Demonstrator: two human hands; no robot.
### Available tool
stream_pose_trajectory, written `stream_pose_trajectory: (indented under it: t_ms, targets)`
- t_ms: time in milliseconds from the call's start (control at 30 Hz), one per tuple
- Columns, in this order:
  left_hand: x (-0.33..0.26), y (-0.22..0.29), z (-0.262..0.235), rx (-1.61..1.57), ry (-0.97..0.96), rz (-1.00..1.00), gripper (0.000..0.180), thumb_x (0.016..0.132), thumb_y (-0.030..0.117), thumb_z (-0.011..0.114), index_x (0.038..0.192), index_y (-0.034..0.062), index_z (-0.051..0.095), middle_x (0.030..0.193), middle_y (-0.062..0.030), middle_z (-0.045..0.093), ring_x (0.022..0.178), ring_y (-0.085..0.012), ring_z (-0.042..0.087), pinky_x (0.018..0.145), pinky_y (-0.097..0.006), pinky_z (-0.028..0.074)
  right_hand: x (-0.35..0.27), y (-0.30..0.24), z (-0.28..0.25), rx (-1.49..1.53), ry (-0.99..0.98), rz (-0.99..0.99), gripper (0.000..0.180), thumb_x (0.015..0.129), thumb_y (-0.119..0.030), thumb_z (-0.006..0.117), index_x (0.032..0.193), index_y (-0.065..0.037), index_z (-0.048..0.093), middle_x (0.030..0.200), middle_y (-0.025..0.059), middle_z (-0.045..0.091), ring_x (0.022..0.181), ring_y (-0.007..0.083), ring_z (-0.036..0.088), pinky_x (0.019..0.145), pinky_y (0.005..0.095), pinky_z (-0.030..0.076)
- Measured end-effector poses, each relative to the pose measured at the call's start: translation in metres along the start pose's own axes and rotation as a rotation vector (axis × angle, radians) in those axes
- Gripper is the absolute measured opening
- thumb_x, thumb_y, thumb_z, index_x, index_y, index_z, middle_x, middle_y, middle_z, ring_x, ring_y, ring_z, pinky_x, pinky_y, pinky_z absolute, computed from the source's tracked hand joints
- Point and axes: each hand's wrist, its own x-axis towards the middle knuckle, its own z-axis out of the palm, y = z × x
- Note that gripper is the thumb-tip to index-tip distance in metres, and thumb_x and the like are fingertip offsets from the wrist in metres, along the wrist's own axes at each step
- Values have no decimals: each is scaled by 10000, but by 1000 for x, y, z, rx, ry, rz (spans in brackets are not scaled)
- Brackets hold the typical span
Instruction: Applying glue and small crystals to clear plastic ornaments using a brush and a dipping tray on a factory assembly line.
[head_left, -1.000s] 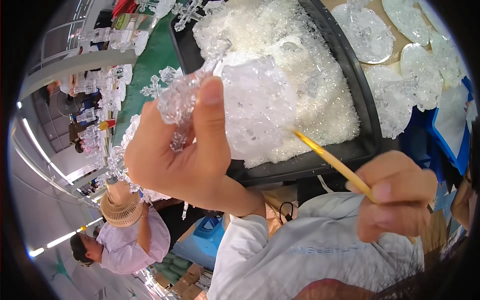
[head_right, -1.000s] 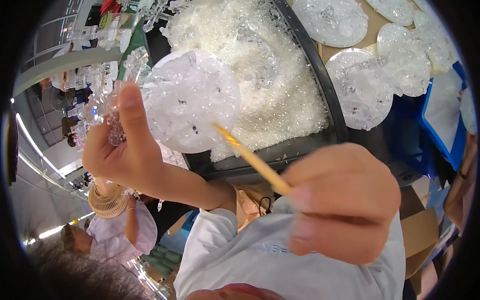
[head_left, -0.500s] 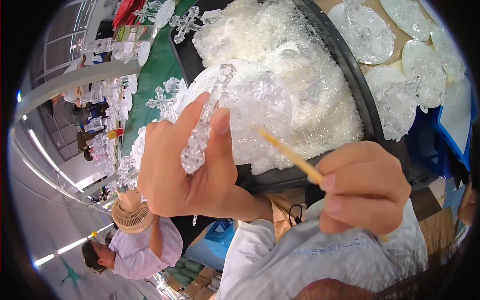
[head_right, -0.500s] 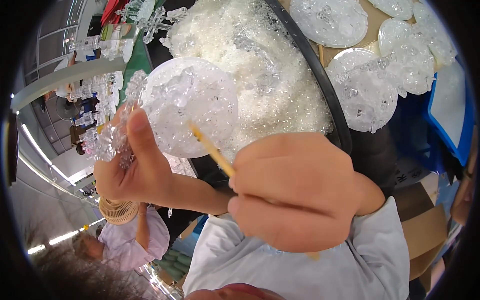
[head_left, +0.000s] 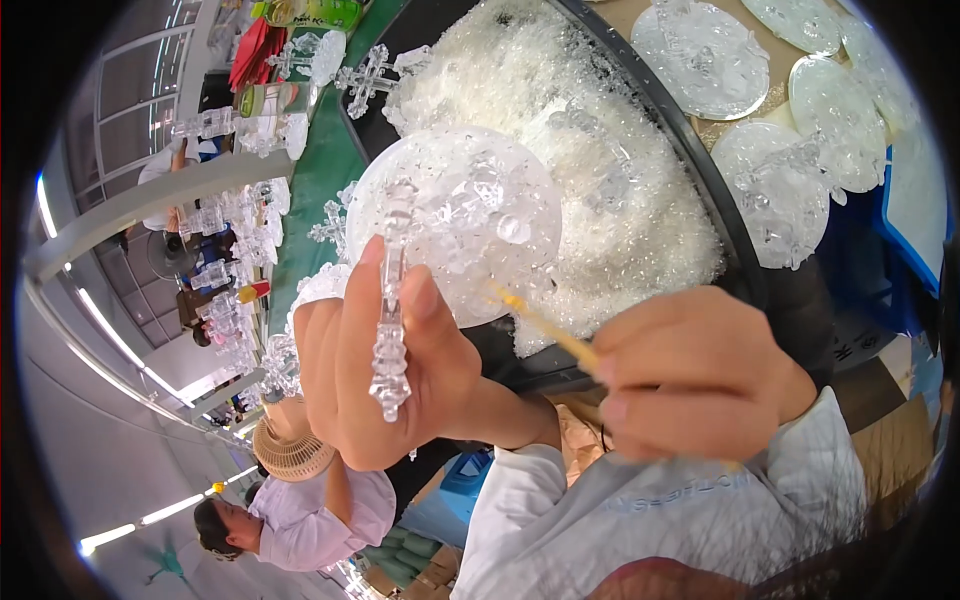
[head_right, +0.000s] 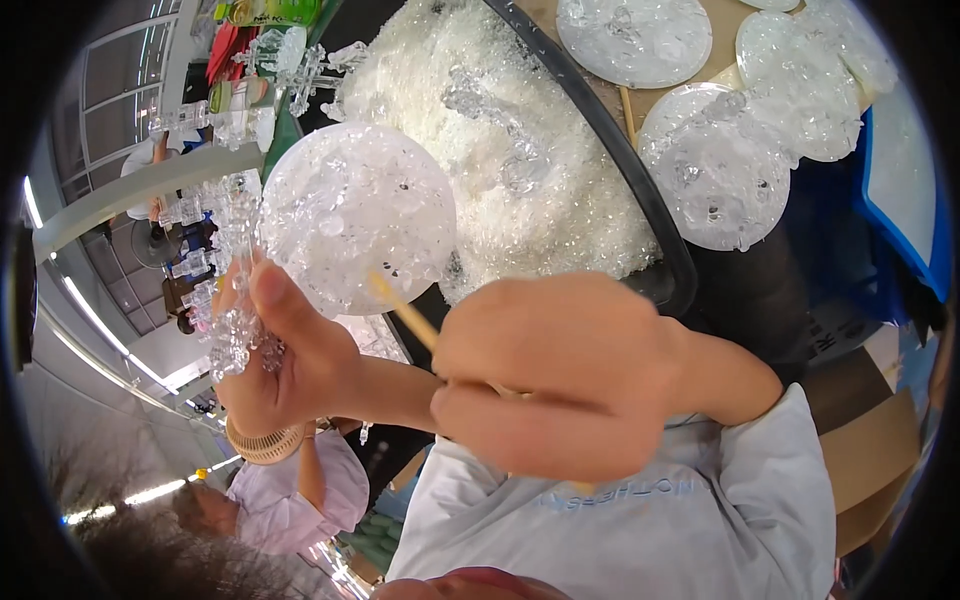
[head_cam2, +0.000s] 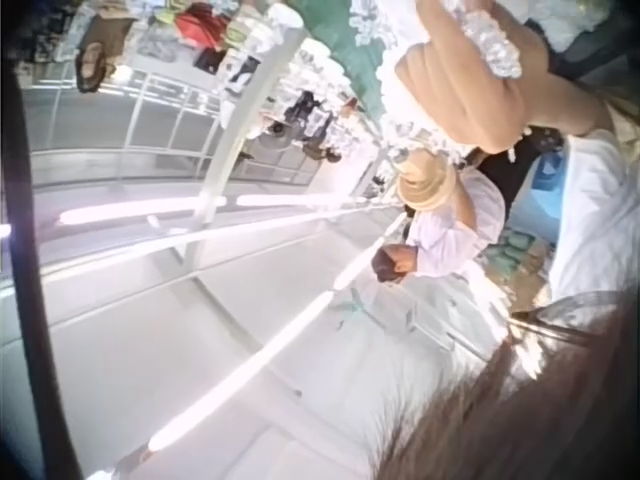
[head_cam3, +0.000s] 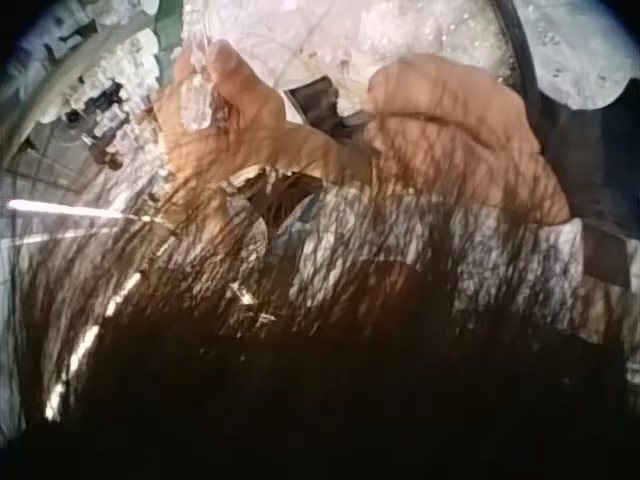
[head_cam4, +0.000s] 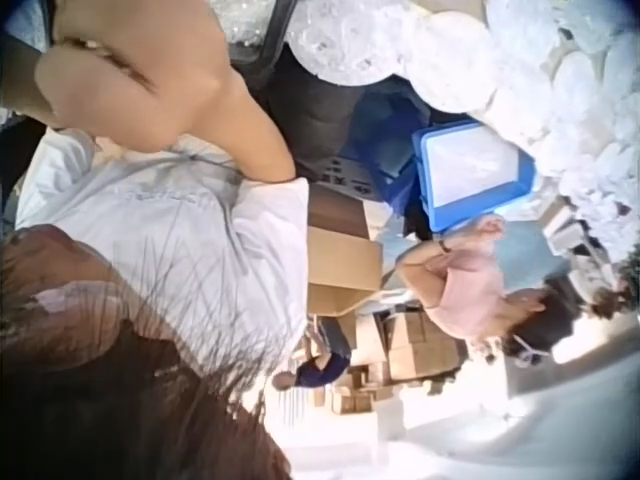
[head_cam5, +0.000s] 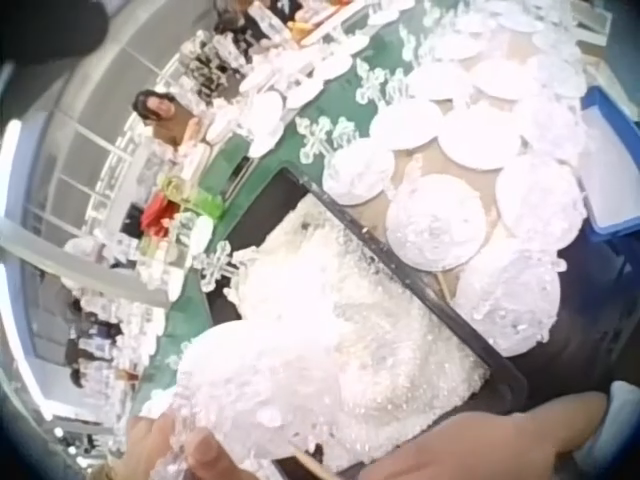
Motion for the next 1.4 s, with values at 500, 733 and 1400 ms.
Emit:
stream_pose_trajectory:
  t_ms: [500, 733, 1400]
  targets:
    - [-7, 1, 4, 72, 174, 35, 268, 923, 155, 687, 900, -110, 723, 801, -171, 725, 634, -151, 651, 546, -265, 468, -2, -1, 3, -166, 189, -23, 139, 718, -62, 650, 812, 30, 607, 798, 140, 585, 611, 245, 625, 464, 291, 500]
    - [-9, 2, 1, 78, 172, 71, 286, 932, 174, 676, 913, -107, 726, 821, -184, 725, 674, -181, 679, 586, -273, 503, -4, 0, 2, -117, 110, -65, 151, 719, -39, 639, 833, 51, 598, 801, 140, 578, 608, 243, 624, 456, 286, 498]
    - [-18, -4, -5, 82, 194, 136, 264, 905, 110, 624, 855, -148, 596, 656, -232, 613, 460, -258, 490, 434, -328, 328, -8, -7, -11, -17, -16, 21, 243, 753, -14, 751, 967, 22, 641, 951, 179, 621, 688, 301, 679, 570, 342, 598]
